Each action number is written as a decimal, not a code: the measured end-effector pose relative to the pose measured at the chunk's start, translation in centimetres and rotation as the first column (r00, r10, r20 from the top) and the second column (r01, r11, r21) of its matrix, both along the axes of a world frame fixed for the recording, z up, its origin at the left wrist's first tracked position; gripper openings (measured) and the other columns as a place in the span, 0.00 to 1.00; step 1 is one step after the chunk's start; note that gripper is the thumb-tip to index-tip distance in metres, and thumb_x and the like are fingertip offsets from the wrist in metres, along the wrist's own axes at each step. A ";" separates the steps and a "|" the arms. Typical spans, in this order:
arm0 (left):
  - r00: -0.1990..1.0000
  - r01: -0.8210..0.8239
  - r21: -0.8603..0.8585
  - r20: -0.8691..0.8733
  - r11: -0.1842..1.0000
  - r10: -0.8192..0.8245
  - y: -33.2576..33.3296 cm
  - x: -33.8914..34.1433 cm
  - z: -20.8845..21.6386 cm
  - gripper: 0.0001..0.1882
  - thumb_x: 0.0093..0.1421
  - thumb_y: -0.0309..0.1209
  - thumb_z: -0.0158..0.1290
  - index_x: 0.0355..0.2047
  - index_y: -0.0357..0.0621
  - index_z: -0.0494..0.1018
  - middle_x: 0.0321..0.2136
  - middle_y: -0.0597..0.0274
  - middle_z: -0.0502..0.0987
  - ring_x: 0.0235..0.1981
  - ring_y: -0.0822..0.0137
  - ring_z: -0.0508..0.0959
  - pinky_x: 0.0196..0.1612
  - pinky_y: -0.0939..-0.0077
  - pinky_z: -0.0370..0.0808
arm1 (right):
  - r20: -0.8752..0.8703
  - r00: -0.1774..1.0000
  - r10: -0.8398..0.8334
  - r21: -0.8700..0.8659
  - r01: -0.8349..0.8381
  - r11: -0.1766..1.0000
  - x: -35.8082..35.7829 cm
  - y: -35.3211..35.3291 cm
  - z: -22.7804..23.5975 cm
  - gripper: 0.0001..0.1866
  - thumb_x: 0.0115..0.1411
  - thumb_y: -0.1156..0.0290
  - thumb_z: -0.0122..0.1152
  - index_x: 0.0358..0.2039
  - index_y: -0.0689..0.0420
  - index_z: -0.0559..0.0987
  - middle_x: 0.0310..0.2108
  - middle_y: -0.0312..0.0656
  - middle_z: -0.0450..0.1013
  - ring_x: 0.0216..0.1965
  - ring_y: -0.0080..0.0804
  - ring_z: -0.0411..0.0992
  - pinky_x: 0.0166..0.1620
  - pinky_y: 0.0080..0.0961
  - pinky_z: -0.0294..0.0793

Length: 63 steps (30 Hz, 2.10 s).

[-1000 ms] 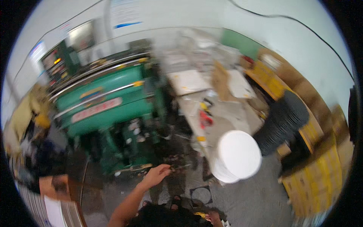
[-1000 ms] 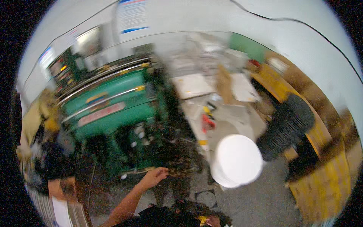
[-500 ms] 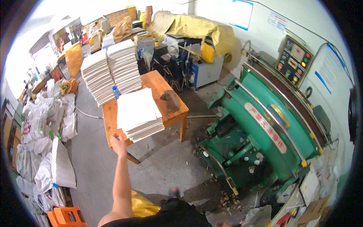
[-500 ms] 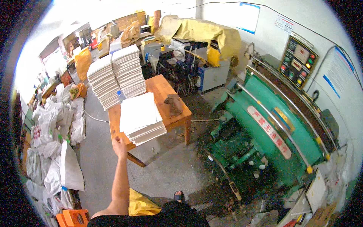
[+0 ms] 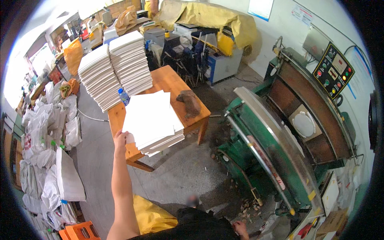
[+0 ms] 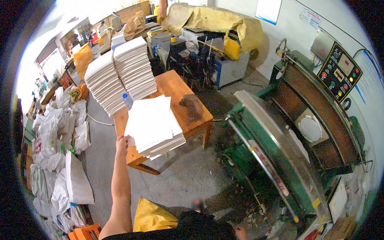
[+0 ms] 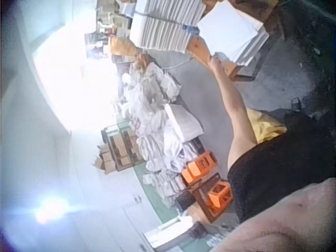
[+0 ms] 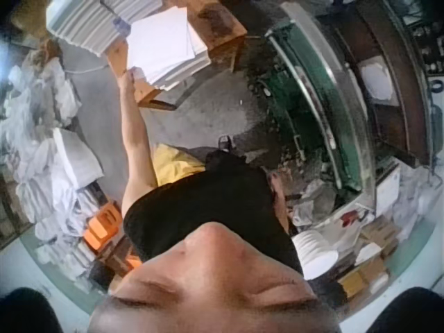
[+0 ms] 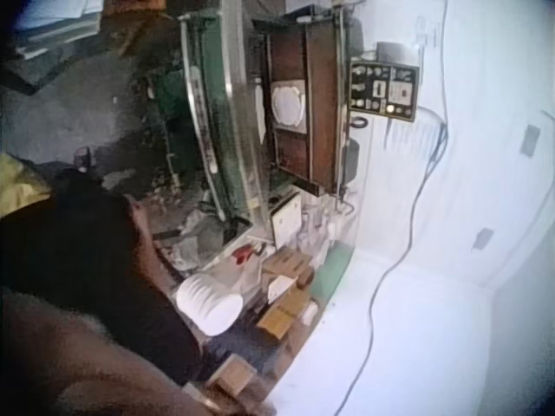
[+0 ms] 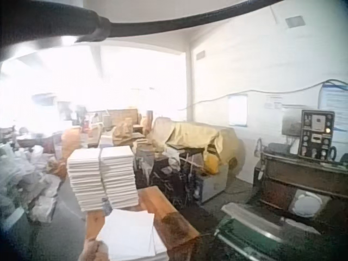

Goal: The person picks up square paper sheets from a stack and places them into a die-cutting machine. They remove the cut circular paper pieces and place them onto a finished stack.

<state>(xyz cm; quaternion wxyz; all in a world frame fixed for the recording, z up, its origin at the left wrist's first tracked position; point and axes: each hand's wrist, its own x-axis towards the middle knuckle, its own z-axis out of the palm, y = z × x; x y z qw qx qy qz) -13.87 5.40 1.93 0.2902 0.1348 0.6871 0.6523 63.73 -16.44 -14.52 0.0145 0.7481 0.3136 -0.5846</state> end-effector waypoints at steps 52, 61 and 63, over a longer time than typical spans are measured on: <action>0.047 0.951 0.159 0.772 0.264 -0.634 17.8 80.9 -4.7 0.23 0.68 0.32 0.36 0.58 0.26 0.55 0.57 0.33 0.63 0.54 0.42 0.71 0.54 0.50 0.74 | -0.705 0.088 -0.704 0.356 0.902 -0.245 26.9 1.5 22.3 0.27 0.55 0.73 0.57 0.56 0.66 0.67 0.52 0.49 0.69 0.50 0.43 0.70 0.54 0.37 0.69; 0.457 0.505 0.153 0.788 0.850 -0.413 24.6 74.7 -5.3 0.20 0.62 0.36 0.47 0.50 0.34 0.63 0.43 0.53 0.71 0.45 0.59 0.71 0.50 0.67 0.68 | -0.546 -0.015 -0.838 0.361 0.898 -0.252 20.9 -2.5 23.1 0.31 0.58 0.75 0.54 0.62 0.66 0.61 0.57 0.52 0.65 0.54 0.47 0.65 0.56 0.38 0.67; 0.454 0.525 0.149 0.784 0.838 -0.424 25.1 75.3 -5.2 0.19 0.61 0.35 0.49 0.48 0.37 0.64 0.38 0.58 0.69 0.40 0.61 0.69 0.46 0.70 0.67 | -0.555 -0.055 -0.830 0.375 0.874 -0.308 19.7 -2.0 23.2 0.31 0.58 0.75 0.54 0.63 0.66 0.60 0.57 0.53 0.64 0.54 0.46 0.65 0.56 0.38 0.66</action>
